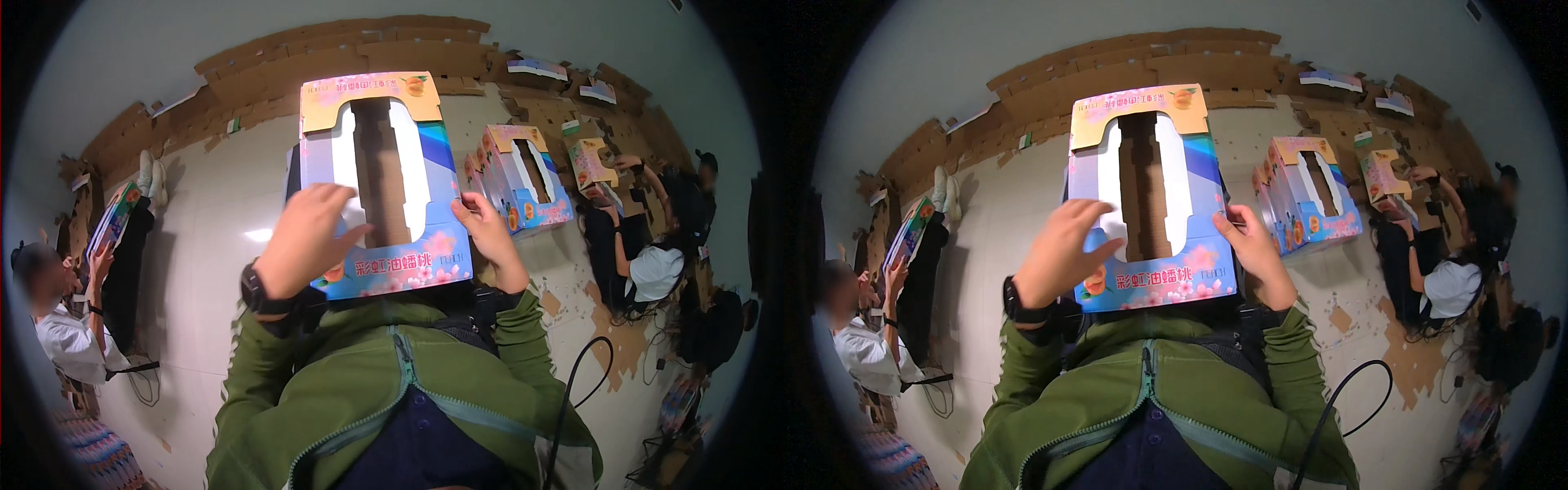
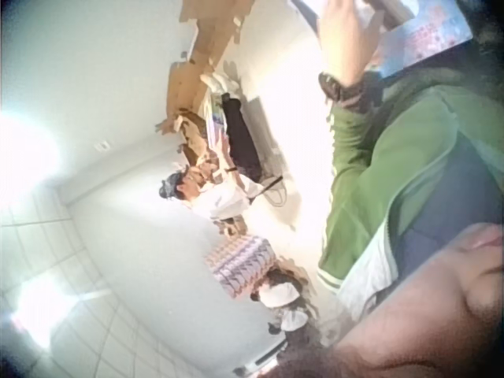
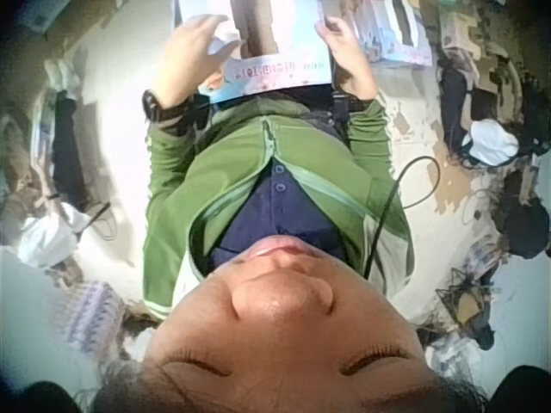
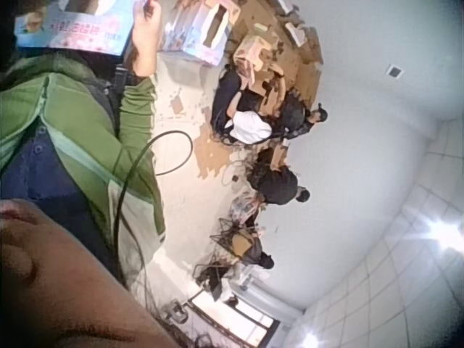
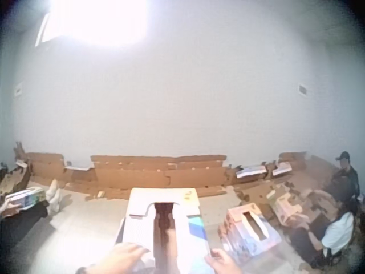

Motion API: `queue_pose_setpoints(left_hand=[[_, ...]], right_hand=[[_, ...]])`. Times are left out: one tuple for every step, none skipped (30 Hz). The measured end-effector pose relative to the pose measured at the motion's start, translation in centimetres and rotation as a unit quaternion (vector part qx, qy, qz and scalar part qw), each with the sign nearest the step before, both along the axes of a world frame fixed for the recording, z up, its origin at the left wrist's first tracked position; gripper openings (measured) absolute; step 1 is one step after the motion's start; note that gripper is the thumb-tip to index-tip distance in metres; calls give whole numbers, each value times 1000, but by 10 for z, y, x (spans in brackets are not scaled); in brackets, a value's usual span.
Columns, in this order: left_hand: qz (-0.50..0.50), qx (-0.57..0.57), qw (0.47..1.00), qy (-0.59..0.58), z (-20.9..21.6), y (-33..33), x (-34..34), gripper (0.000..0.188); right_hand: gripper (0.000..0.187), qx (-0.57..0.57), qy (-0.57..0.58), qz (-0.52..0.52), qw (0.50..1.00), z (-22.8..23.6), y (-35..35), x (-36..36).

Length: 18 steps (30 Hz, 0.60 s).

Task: The person is folding and assembling cardboard boxes from flat sheets.

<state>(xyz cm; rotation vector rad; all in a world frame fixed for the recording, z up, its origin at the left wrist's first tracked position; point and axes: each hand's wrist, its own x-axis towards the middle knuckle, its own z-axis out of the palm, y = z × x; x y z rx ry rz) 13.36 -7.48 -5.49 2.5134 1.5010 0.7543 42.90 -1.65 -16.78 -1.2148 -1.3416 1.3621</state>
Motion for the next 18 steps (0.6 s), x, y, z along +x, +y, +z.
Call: queue_pose_setpoints(left_hand=[[39, 8, 999, 27, 2, -7, -14, 37], [108, 4, 993, 43, 0, -15, -24, 37], [116, -4, 992, 55, -4, -21, -33, 37], [140, -21, 988, 53, -9, -26, -41, 36], [167, -46, 984, 50, -15, -31, -48, 36], [161, -50, 985, 46, -21, -34, -54, 32], [155, -46, 986, 47, -29, -36, -56, 32], [175, -80, 981, 15, -36, -38, -58, 33], [198, -123, 972, -18, -42, -40, -60, 36], [198, -120, 972, -30, -47, -42, -61, 40], [196, -124, 972, -24, -50, -44, -62, 40], [195, -141, 970, -33, -53, -44, -62, 37], [188, -148, 970, -48, -55, -45, -63, 33], [183, -156, 970, -42, -56, -45, -62, 35], [183, -168, 968, -36, -56, -45, -62, 35], [174, -164, 970, -46, -56, -45, -62, 35], [159, -152, 974, -59, -56, -45, -61, 35], [164, -158, 972, -57, -56, -45, -61, 35]], right_hand=[[51, 20, 13, 12, 1000, 12, -5, 0], [47, 128, -131, -42, 982, 28, -11, 1], [43, 209, -279, -101, 932, 48, -19, 1], [41, 306, -253, -93, 913, 72, -27, 2], [39, 372, -246, -95, 890, 100, -40, 4], [37, 382, -175, -48, 906, 128, -60, 5], [35, 367, -127, -8, 922, 157, -82, 5], [35, 378, -111, -4, 919, 184, -103, 1], [19, 435, -154, 23, 887, 207, -122, -2], [8, 488, -196, 47, 849, 228, -139, -6], [11, 540, -227, 75, 807, 245, -149, -9], [18, 531, -235, 69, 812, 262, -158, -11], [18, 556, -230, 81, 795, 273, -161, -12], [18, 573, -216, 89, 786, 276, -160, -15], [18, 593, -191, 97, 776, 279, -157, -16], [18, 608, -170, 103, 769, 279, -155, -17], [18, 620, -152, 107, 762, 279, -152, -17], [18, 632, -136, 108, 755, 279, -151, -17]])
